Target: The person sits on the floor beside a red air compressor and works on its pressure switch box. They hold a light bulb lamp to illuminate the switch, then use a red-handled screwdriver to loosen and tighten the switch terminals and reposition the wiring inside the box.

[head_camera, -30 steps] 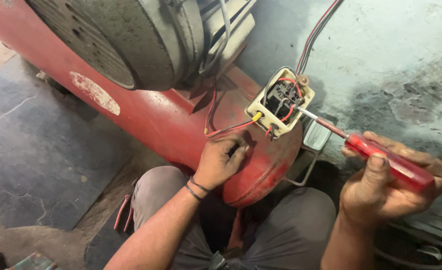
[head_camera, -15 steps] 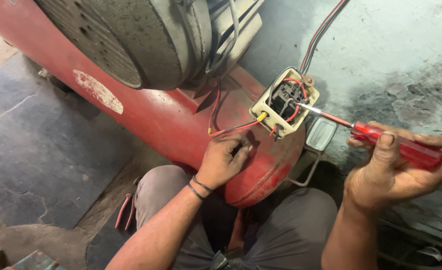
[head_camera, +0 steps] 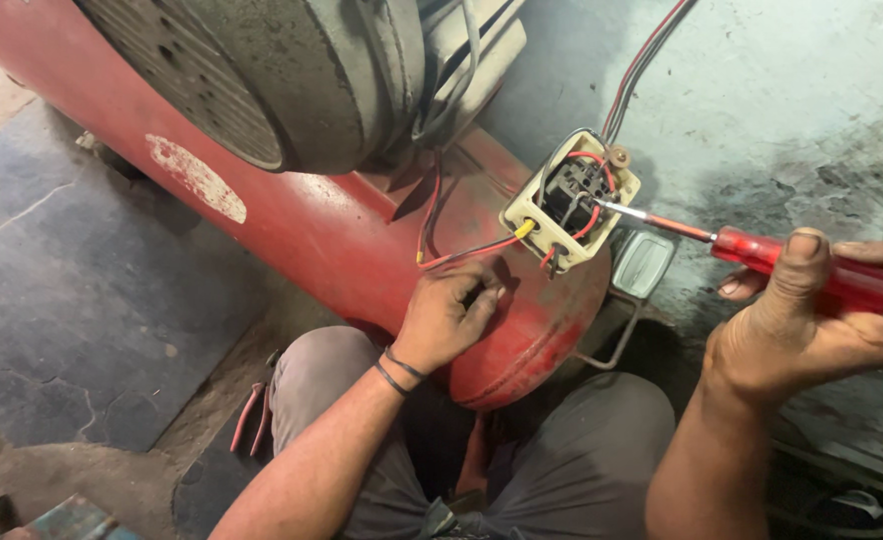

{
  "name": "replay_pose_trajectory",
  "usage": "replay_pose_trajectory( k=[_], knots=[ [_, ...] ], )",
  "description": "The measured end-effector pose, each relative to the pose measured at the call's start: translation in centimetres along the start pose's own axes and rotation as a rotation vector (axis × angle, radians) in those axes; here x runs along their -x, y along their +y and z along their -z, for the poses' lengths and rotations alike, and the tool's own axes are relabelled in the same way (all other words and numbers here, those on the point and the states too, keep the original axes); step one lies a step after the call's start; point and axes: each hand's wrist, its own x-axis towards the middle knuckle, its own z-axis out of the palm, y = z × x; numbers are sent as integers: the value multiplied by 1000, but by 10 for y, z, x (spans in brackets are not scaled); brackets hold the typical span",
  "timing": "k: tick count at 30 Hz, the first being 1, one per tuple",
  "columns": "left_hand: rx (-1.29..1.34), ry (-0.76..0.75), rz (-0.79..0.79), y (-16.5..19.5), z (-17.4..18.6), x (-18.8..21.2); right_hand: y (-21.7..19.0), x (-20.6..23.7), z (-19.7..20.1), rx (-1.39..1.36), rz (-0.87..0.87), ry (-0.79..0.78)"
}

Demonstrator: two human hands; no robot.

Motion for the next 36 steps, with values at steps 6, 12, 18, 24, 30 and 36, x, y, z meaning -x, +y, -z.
replay_pose_trajectory(
  k=[6,12,18,24,30,36],
  knots=[
    [-3,-5,-19,-2,0,0,8,-2,2,-16,-3,-10],
    [-15,-8,-25,0,0,-1,7,-14,14,-26,-88,-138],
    [-47,11,-32,3,-2,-4,5,-19,14,37,-182,-65],
    [-80,34,-44,2,-6,-5,1,-27,23,-34,-186,-251],
    [-85,35,-42,2,-7,-5,-10,-28,16,-18,-223,-217],
    [-98,51,-10,-4,-9,-3,-9,-12,8,75,-163,-40]
  ],
)
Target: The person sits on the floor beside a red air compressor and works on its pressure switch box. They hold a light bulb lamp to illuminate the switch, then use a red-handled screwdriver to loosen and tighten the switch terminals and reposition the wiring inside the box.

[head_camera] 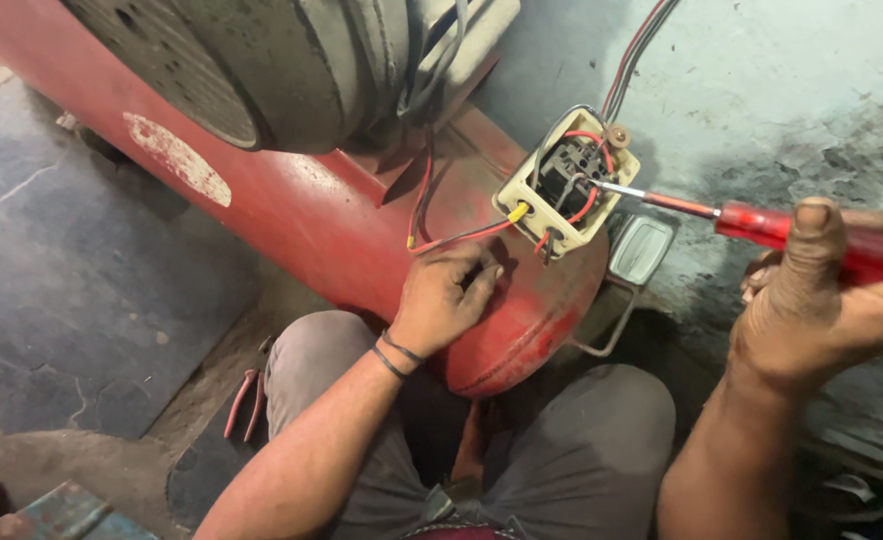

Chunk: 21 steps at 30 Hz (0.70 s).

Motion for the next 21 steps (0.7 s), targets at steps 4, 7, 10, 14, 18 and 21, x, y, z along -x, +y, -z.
replay_pose_trajectory(
  k=[4,7,10,14,18,21],
  knots=[
    [18,29,-62,9,1,-3,-8,0,16,-16,39,-152],
    [-111,113,-184,37,5,4,-27,24,29,-163,-125,117],
    [-193,173,-367,82,8,31,-51,70,41,-20,-105,94],
    [-118,-9,-500,127,-5,59,-53,134,44,77,-161,-119],
    [1,-189,-372,131,-19,79,-35,160,45,-172,-244,-48],
    [-46,-188,-345,118,-26,92,-30,167,45,-201,-428,-101]
  ],
)
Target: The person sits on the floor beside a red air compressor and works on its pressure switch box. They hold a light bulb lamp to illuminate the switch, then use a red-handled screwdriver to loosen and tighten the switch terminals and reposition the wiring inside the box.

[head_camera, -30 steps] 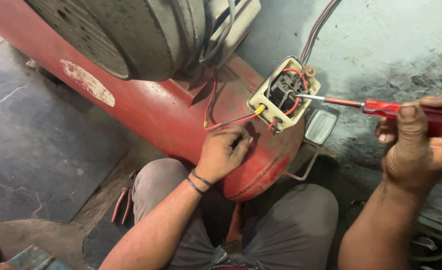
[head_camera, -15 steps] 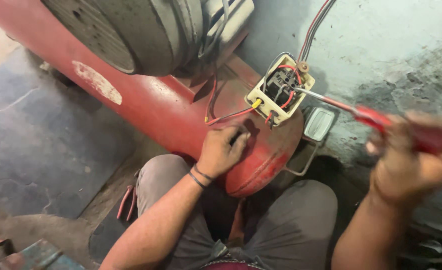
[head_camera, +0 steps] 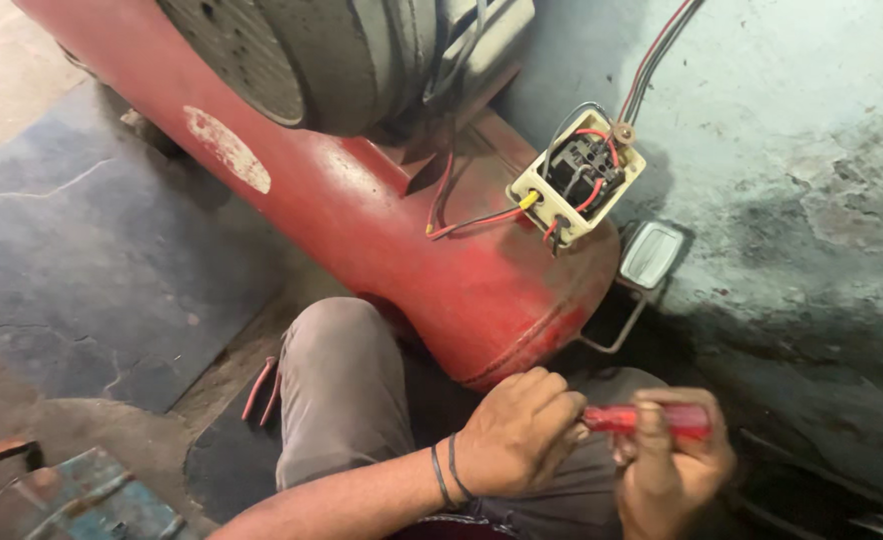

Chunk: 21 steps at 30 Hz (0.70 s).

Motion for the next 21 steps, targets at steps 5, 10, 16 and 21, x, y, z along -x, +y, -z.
replay_pose_trajectory(
  k=[5,10,16,21],
  knots=[
    [-2,-40,89,-11,-11,24,12,11,-7,-19,-189,-77],
    [45,-77,176,-8,-10,33,31,22,7,-18,-241,-37],
    [80,-148,246,8,-10,40,26,27,18,-19,-219,-25],
    [93,-200,194,9,-5,57,-7,5,15,-49,41,-42]
  ],
)
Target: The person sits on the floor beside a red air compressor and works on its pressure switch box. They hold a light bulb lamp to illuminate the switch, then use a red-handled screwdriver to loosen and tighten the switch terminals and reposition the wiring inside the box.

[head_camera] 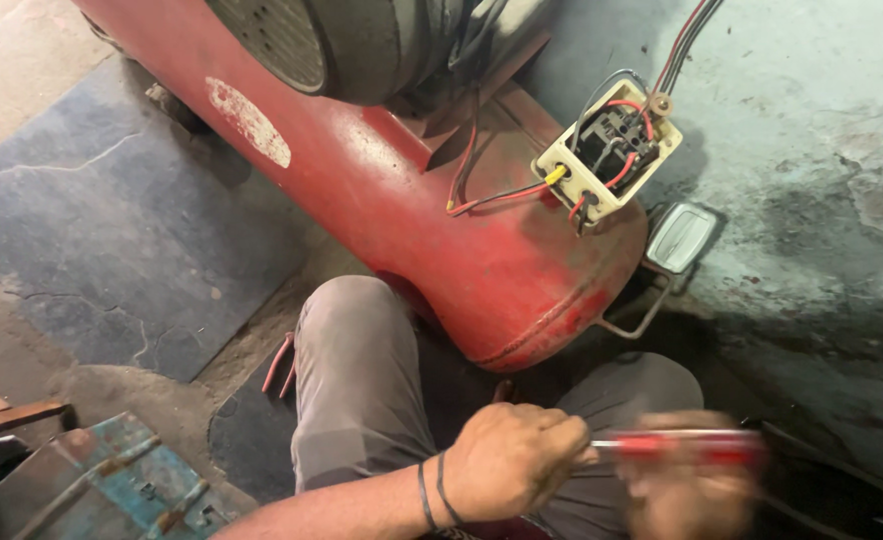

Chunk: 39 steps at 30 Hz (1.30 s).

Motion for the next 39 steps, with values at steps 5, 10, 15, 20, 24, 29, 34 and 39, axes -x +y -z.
replay_pose_trajectory(
  k=[5,10,15,20,24,29,34,39],
  knots=[
    [-105,150,309,-14,48,26,-16,-36,16,-104,416,315],
    [494,268,204,5,43,-10,-16,-23,21,-132,366,202],
    [1465,358,111,8,37,-50,16,15,10,-291,-27,-136],
    [1592,552,232,8,38,-50,38,29,6,-543,-286,-173],
    [1609,573,229,4,29,-51,42,30,-4,-575,-294,-263],
    [1633,587,235,2,26,-47,48,32,-13,-825,-424,-171],
    [1575,612,216,-1,28,-44,51,31,-10,-837,-429,-162],
    [1516,637,184,-4,22,-44,47,27,-12,-853,-442,-147]
  ],
)
